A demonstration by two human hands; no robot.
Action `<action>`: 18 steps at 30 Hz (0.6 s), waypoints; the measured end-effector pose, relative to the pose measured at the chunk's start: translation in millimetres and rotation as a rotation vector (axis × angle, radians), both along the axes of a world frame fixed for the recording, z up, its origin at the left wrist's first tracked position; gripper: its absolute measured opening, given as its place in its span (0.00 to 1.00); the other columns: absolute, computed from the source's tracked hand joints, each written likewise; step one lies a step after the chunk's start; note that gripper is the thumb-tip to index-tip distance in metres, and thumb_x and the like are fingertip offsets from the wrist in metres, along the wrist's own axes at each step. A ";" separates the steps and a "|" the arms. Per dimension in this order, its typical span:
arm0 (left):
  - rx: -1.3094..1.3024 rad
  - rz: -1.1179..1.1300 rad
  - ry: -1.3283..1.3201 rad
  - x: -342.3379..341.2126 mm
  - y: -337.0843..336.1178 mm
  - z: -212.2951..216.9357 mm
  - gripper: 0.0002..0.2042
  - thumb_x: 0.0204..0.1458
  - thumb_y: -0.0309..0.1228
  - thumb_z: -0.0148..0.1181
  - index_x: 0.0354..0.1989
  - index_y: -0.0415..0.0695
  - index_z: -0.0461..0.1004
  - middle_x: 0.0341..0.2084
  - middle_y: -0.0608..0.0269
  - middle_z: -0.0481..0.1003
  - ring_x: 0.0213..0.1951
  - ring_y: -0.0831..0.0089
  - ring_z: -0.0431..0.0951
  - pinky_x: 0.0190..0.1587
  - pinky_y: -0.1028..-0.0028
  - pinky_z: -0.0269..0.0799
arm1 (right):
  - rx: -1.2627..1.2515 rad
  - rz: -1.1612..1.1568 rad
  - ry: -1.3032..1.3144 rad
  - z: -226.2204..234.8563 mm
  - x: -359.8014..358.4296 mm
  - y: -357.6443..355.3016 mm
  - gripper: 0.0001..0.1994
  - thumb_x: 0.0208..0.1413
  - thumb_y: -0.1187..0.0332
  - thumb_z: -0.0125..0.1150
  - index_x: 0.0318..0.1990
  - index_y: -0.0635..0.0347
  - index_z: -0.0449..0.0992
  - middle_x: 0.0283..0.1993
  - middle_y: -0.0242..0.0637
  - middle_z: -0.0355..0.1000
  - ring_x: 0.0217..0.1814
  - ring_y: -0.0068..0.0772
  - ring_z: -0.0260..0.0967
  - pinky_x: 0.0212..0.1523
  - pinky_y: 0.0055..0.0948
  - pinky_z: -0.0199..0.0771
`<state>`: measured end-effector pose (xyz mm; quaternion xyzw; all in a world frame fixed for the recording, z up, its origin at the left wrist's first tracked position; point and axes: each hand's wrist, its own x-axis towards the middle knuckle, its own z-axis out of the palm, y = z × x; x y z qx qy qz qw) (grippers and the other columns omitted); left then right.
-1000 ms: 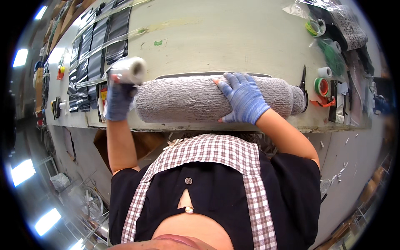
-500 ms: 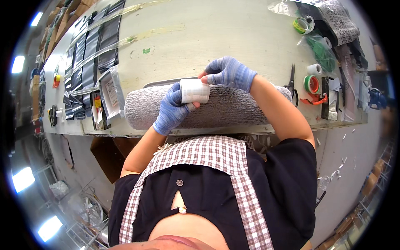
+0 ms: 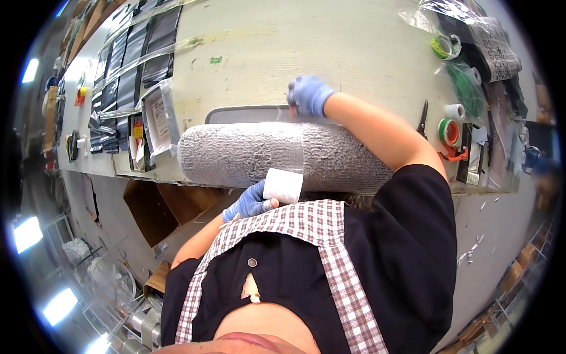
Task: The person takes rolled grey mats out of a large cardboard box, places them on a table, rolls another mat by hand, and then wraps it in plastic film.
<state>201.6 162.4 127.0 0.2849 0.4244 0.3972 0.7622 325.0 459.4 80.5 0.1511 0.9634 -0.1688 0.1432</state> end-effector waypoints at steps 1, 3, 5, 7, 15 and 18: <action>-0.006 0.022 0.005 1.0 0.3 -2.3 0.27 0.58 0.43 0.67 0.62 0.42 0.71 0.53 0.64 0.77 0.56 0.75 0.73 0.61 0.67 0.67 | -0.136 -0.218 -0.069 -0.6 -3.6 -16.3 0.13 0.55 0.57 0.65 0.45 0.50 0.81 0.53 0.40 0.73 0.59 0.40 0.68 0.58 0.40 0.72; -0.027 0.060 0.034 3.9 5.9 -4.5 0.26 0.57 0.44 0.68 0.59 0.41 0.73 0.50 0.65 0.79 0.53 0.76 0.74 0.59 0.68 0.69 | -0.164 -0.299 -0.106 -13.6 -5.2 -24.0 0.13 0.55 0.59 0.64 0.46 0.49 0.80 0.56 0.40 0.71 0.63 0.41 0.64 0.60 0.40 0.69; -0.055 0.090 0.083 8.7 17.8 -2.2 0.26 0.57 0.45 0.68 0.57 0.41 0.74 0.47 0.66 0.80 0.51 0.77 0.75 0.57 0.69 0.70 | 0.046 -0.022 -0.037 -31.7 2.0 -12.5 0.13 0.56 0.61 0.63 0.47 0.50 0.80 0.57 0.40 0.69 0.64 0.42 0.63 0.62 0.40 0.67; -0.033 0.118 0.147 11.7 45.4 1.3 0.29 0.56 0.54 0.64 0.52 0.40 0.75 0.39 0.60 0.82 0.40 0.74 0.81 0.40 0.74 0.77 | 0.124 -0.028 -0.107 -25.9 0.3 2.5 0.13 0.56 0.63 0.62 0.48 0.52 0.80 0.54 0.39 0.71 0.61 0.39 0.67 0.62 0.41 0.66; -0.160 0.230 0.119 -17.2 180.2 38.1 0.25 0.60 0.55 0.58 0.50 0.44 0.74 0.32 0.60 0.81 0.28 0.75 0.82 0.25 0.82 0.75 | 0.141 -0.332 0.359 98.1 89.8 -82.7 0.51 0.44 0.46 0.72 0.72 0.60 0.53 0.68 0.58 0.59 0.69 0.62 0.58 0.71 0.53 0.53; 0.012 0.099 0.060 -4.1 156.2 26.7 0.26 0.59 0.56 0.58 0.50 0.44 0.74 0.32 0.63 0.79 0.25 0.78 0.78 0.26 0.82 0.73 | 0.524 -0.379 0.414 21.4 99.0 -99.6 0.45 0.46 0.53 0.67 0.70 0.61 0.55 0.68 0.51 0.58 0.71 0.53 0.55 0.74 0.55 0.46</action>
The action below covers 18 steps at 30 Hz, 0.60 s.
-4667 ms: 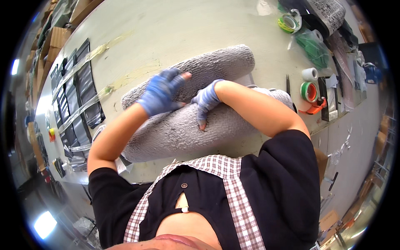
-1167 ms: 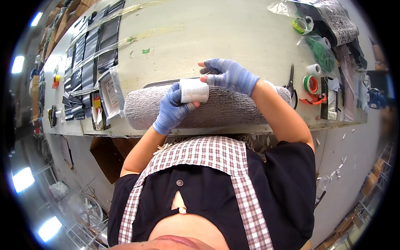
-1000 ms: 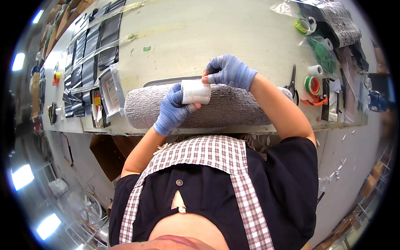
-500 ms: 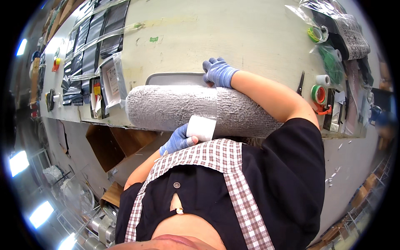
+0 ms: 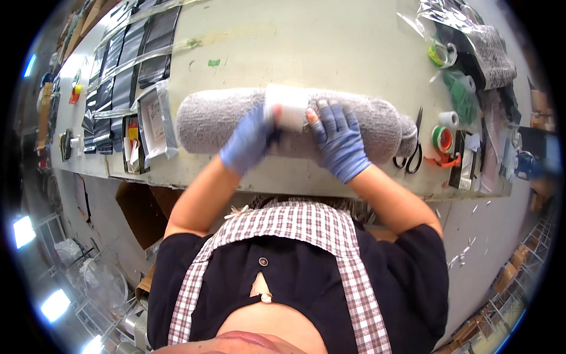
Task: The person takes rolled grey mats out of a large cardboard box, places them on a table, rolls another mat by hand, and then wraps it in plastic film.
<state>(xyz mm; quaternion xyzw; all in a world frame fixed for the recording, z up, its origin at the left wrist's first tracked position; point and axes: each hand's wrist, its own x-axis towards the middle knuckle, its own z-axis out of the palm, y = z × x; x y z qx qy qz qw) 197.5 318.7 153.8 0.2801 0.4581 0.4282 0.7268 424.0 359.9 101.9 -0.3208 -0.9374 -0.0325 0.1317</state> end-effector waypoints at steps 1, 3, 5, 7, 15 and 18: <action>0.018 -0.049 0.061 8.6 -24.7 1.5 0.29 0.57 0.58 0.61 0.52 0.43 0.73 0.32 0.65 0.79 0.24 0.80 0.75 0.25 0.81 0.72 | 0.024 -0.016 -0.046 -1.9 -0.7 11.7 0.44 0.46 0.54 0.66 0.70 0.60 0.56 0.67 0.50 0.59 0.70 0.52 0.57 0.73 0.54 0.48; -0.086 -0.012 0.013 19.6 -69.4 -14.5 0.30 0.54 0.57 0.64 0.53 0.42 0.72 0.31 0.64 0.79 0.24 0.79 0.78 0.23 0.81 0.71 | -0.023 0.002 -0.098 4.0 -5.3 31.5 0.45 0.44 0.52 0.69 0.69 0.60 0.58 0.65 0.50 0.63 0.68 0.50 0.61 0.71 0.52 0.53; -0.170 -0.019 0.176 13.5 -86.7 -61.4 0.27 0.57 0.55 0.62 0.51 0.43 0.71 0.28 0.62 0.79 0.22 0.76 0.79 0.20 0.79 0.70 | -0.325 0.006 -0.179 43.7 -25.1 56.1 0.54 0.35 0.45 0.78 0.69 0.61 0.58 0.64 0.49 0.65 0.67 0.48 0.63 0.70 0.43 0.57; -0.183 -0.026 0.260 15.7 -71.4 -80.1 0.26 0.58 0.54 0.61 0.50 0.43 0.69 0.28 0.61 0.78 0.22 0.75 0.80 0.19 0.79 0.69 | -0.557 0.018 -0.237 47.1 -37.4 99.1 0.56 0.32 0.45 0.80 0.69 0.63 0.59 0.62 0.50 0.68 0.65 0.49 0.66 0.69 0.40 0.62; -0.189 -0.028 0.387 4.5 29.6 -108.5 0.26 0.59 0.53 0.60 0.54 0.45 0.66 0.31 0.61 0.79 0.24 0.73 0.82 0.20 0.76 0.70 | -0.807 -0.106 -0.120 21.6 -46.9 284.0 0.54 0.36 0.36 0.76 0.67 0.63 0.64 0.66 0.55 0.66 0.67 0.54 0.65 0.66 0.41 0.66; -0.241 -0.040 0.428 -4.9 46.2 -108.5 0.27 0.60 0.51 0.60 0.58 0.47 0.64 0.32 0.62 0.80 0.25 0.74 0.82 0.20 0.76 0.70 | -0.366 0.147 0.072 47.6 -70.9 207.0 0.64 0.32 0.24 0.68 0.73 0.59 0.54 0.70 0.57 0.59 0.71 0.59 0.58 0.68 0.48 0.63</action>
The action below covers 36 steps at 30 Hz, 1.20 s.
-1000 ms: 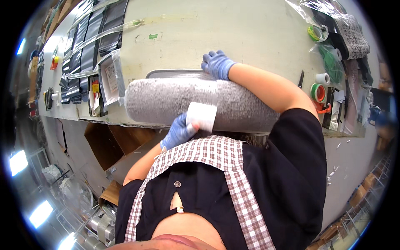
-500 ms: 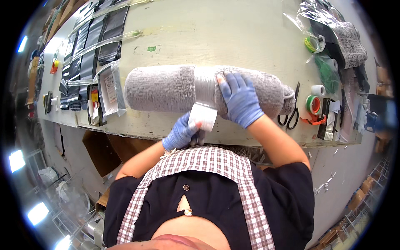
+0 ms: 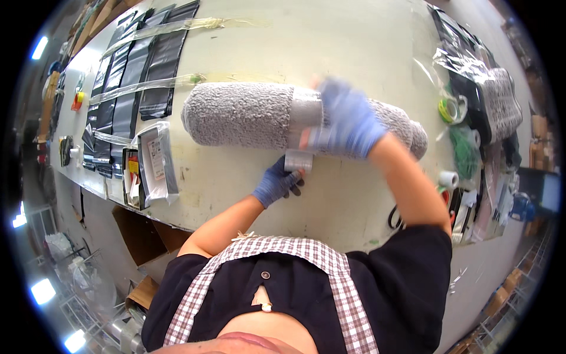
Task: The person takes rolled grey mats out of a large cardboard box, places them on a table, rolls another mat by hand, and then wraps it in plastic film.
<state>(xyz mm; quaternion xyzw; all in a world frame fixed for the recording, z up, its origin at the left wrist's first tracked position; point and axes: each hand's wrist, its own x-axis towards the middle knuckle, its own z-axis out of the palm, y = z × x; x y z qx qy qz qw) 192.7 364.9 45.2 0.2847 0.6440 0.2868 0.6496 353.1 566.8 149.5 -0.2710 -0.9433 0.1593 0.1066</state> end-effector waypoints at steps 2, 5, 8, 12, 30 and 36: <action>-0.033 -0.047 -0.008 -5.8 16.3 6.2 0.27 0.60 0.48 0.60 0.62 0.49 0.62 0.32 0.61 0.80 0.25 0.73 0.82 0.21 0.76 0.71 | 0.124 0.039 -0.292 12.9 -20.0 -18.0 0.61 0.34 0.31 0.73 0.71 0.61 0.56 0.68 0.56 0.62 0.69 0.56 0.62 0.68 0.40 0.64; -0.017 -0.056 -0.079 -3.8 50.9 6.2 0.27 0.61 0.44 0.61 0.66 0.52 0.59 0.33 0.60 0.81 0.25 0.72 0.83 0.23 0.75 0.73 | -0.368 0.080 -0.192 -7.6 -21.8 88.8 0.57 0.32 0.43 0.80 0.70 0.64 0.60 0.65 0.55 0.67 0.68 0.53 0.64 0.68 0.35 0.65; 0.034 0.033 -0.144 -19.0 125.9 -0.5 0.27 0.61 0.43 0.60 0.66 0.53 0.58 0.34 0.59 0.81 0.25 0.70 0.83 0.23 0.74 0.73 | -0.081 -0.314 -0.162 4.6 -46.5 179.8 0.55 0.33 0.49 0.82 0.70 0.61 0.60 0.65 0.54 0.68 0.66 0.53 0.67 0.69 0.39 0.64; 0.043 0.093 -0.222 -33.8 187.1 2.1 0.27 0.62 0.44 0.59 0.66 0.54 0.56 0.37 0.58 0.80 0.28 0.70 0.83 0.24 0.75 0.71 | -0.204 -0.103 -0.264 7.4 -80.9 193.9 0.56 0.29 0.42 0.81 0.68 0.58 0.63 0.59 0.53 0.73 0.62 0.55 0.71 0.64 0.41 0.69; 0.010 -0.097 -0.199 -12.3 66.3 0.4 0.41 0.57 0.39 0.65 0.74 0.46 0.46 0.39 0.58 0.80 0.28 0.73 0.82 0.26 0.74 0.76 | -0.712 -0.102 -0.192 -27.1 -31.6 125.6 0.54 0.32 0.40 0.80 0.66 0.66 0.66 0.59 0.57 0.73 0.63 0.53 0.69 0.66 0.37 0.66; -0.110 -0.193 -0.171 -22.5 -20.5 1.4 0.30 0.58 0.38 0.64 0.65 0.44 0.59 0.39 0.58 0.80 0.30 0.73 0.83 0.28 0.72 0.77 | -0.962 0.012 -0.270 -35.3 -38.3 38.0 0.59 0.30 0.33 0.77 0.66 0.70 0.65 0.62 0.58 0.70 0.70 0.54 0.63 0.70 0.40 0.60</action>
